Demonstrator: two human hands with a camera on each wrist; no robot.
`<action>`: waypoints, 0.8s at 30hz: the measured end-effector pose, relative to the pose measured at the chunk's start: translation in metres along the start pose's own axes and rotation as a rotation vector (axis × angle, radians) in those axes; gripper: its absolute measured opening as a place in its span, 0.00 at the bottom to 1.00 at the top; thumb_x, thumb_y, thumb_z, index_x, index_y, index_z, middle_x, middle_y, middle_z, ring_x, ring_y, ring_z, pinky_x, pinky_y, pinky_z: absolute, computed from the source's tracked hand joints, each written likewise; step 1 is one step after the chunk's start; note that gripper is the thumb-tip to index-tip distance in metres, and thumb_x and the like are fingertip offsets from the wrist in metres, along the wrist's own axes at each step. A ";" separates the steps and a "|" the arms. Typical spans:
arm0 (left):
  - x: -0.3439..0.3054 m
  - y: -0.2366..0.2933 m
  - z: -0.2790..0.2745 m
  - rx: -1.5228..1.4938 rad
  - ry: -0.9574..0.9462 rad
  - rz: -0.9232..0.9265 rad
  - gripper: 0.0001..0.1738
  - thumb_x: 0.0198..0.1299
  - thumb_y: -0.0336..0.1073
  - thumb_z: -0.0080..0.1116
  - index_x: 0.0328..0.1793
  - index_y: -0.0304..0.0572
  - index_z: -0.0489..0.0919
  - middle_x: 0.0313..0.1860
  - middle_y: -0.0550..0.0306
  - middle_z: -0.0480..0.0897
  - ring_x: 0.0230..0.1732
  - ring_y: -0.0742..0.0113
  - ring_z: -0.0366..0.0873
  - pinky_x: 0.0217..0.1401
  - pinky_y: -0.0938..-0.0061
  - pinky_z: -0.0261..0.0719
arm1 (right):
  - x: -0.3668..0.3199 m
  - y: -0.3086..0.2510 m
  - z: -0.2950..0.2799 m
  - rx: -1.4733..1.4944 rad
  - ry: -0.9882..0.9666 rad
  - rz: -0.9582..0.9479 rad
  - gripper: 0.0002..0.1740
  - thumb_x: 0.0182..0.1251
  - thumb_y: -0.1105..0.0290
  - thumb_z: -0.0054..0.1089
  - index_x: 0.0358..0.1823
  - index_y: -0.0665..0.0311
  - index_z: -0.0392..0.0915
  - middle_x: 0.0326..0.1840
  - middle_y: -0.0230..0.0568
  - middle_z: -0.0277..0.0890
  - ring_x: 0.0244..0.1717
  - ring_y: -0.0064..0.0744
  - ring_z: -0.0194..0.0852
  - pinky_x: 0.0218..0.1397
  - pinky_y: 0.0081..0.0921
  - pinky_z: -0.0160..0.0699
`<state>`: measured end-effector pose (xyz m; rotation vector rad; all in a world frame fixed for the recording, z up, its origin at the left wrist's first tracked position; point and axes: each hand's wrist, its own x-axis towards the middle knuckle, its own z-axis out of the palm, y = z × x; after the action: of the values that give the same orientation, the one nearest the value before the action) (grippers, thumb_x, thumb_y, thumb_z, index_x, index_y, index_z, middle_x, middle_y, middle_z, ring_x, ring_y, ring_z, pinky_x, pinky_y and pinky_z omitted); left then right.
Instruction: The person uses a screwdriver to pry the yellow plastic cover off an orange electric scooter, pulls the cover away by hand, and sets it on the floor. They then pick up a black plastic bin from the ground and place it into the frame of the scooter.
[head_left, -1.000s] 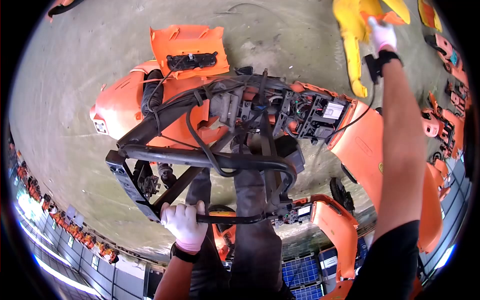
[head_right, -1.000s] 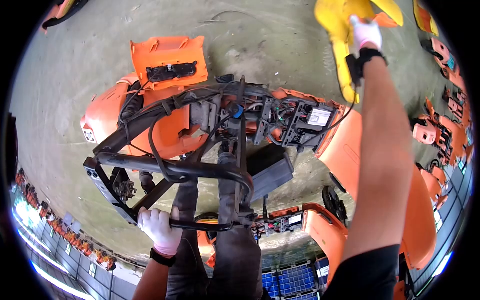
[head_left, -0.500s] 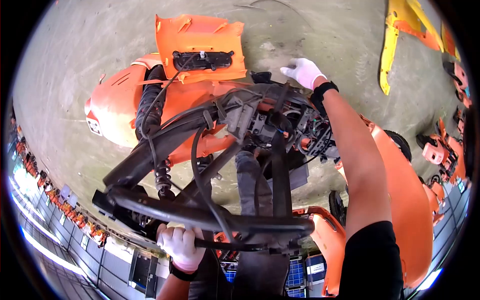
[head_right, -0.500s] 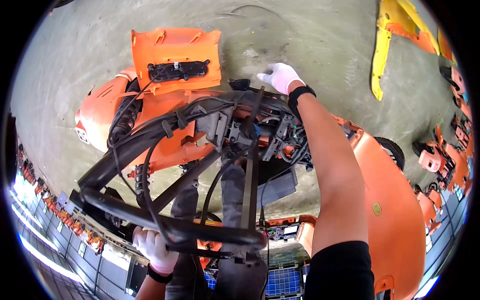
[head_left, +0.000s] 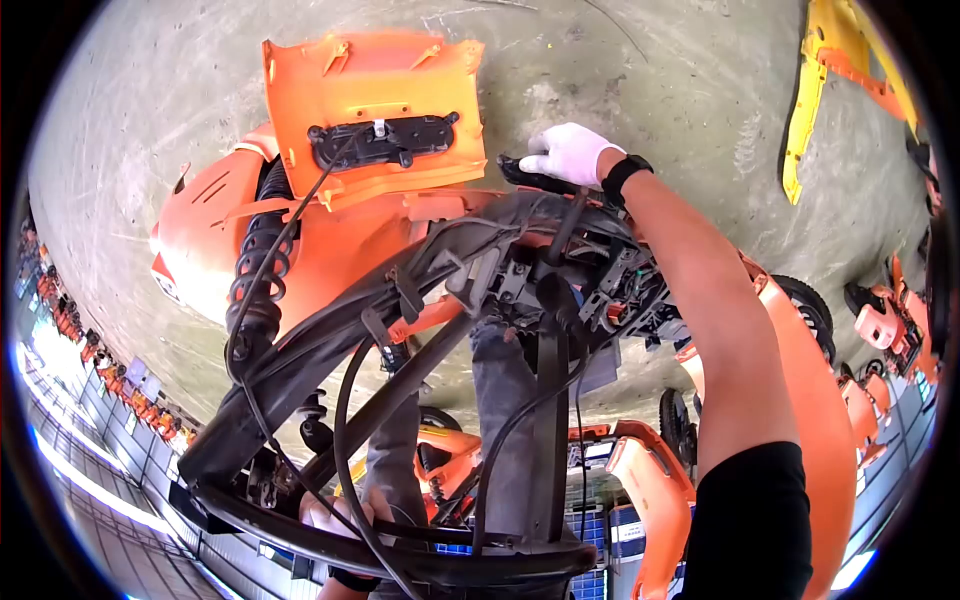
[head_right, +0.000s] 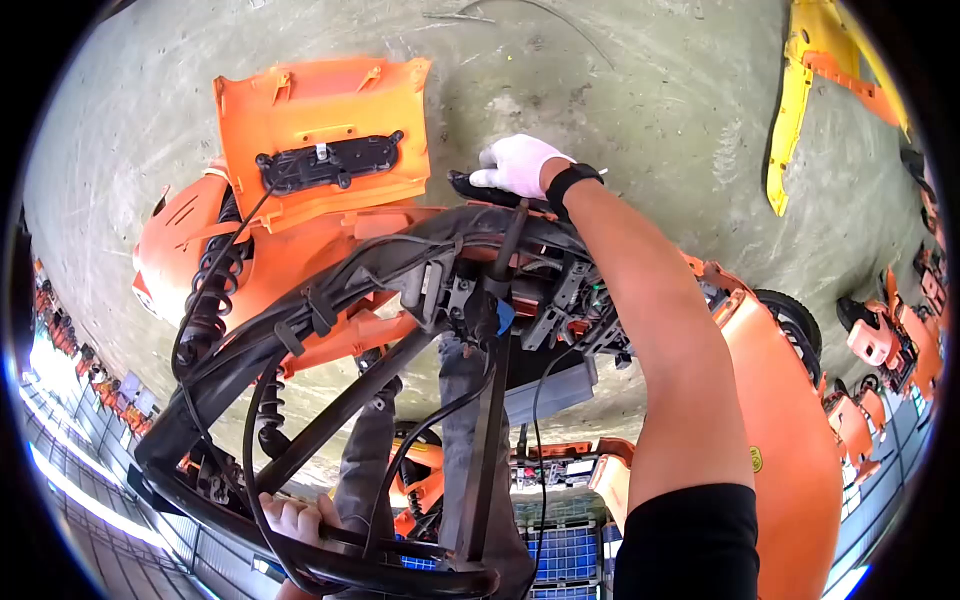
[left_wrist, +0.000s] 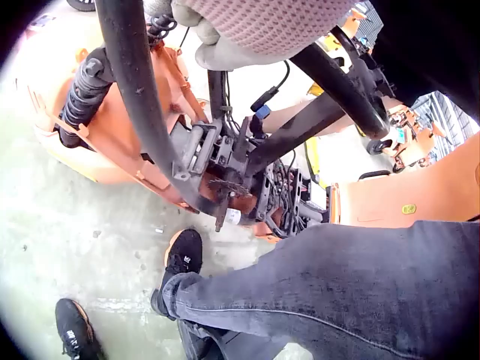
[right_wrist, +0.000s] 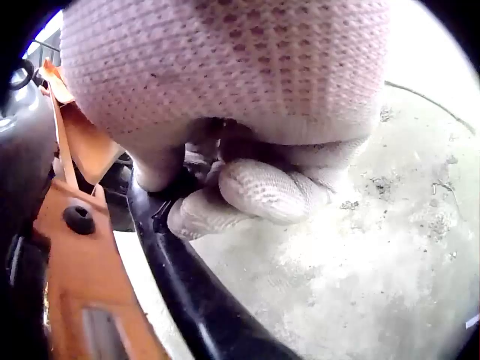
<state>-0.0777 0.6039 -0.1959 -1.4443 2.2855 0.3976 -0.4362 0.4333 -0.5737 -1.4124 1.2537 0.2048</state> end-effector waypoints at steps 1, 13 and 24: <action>0.002 0.001 -0.003 0.011 -0.014 -0.009 0.16 0.44 0.23 0.68 0.24 0.43 0.68 0.22 0.49 0.66 0.31 0.44 0.72 0.57 0.36 0.69 | 0.000 -0.001 -0.003 0.001 -0.005 0.003 0.28 0.65 0.47 0.57 0.54 0.63 0.81 0.51 0.54 0.81 0.54 0.55 0.78 0.58 0.41 0.74; 0.000 0.002 -0.001 -0.062 -0.002 -0.033 0.17 0.47 0.22 0.66 0.25 0.43 0.66 0.22 0.51 0.66 0.28 0.48 0.71 0.57 0.38 0.70 | 0.008 -0.004 -0.017 -0.187 -0.058 0.066 0.30 0.66 0.44 0.54 0.56 0.60 0.81 0.55 0.52 0.80 0.58 0.52 0.77 0.61 0.42 0.73; 0.004 0.002 -0.004 -0.096 0.051 -0.002 0.17 0.47 0.22 0.67 0.22 0.44 0.66 0.22 0.51 0.65 0.28 0.48 0.70 0.33 0.53 0.66 | 0.015 0.010 -0.032 -0.185 -0.056 0.138 0.32 0.65 0.41 0.54 0.56 0.60 0.81 0.57 0.51 0.79 0.59 0.52 0.76 0.62 0.42 0.73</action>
<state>-0.0814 0.5999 -0.1937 -1.5193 2.3339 0.4809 -0.4536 0.4018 -0.5811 -1.4671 1.3129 0.4612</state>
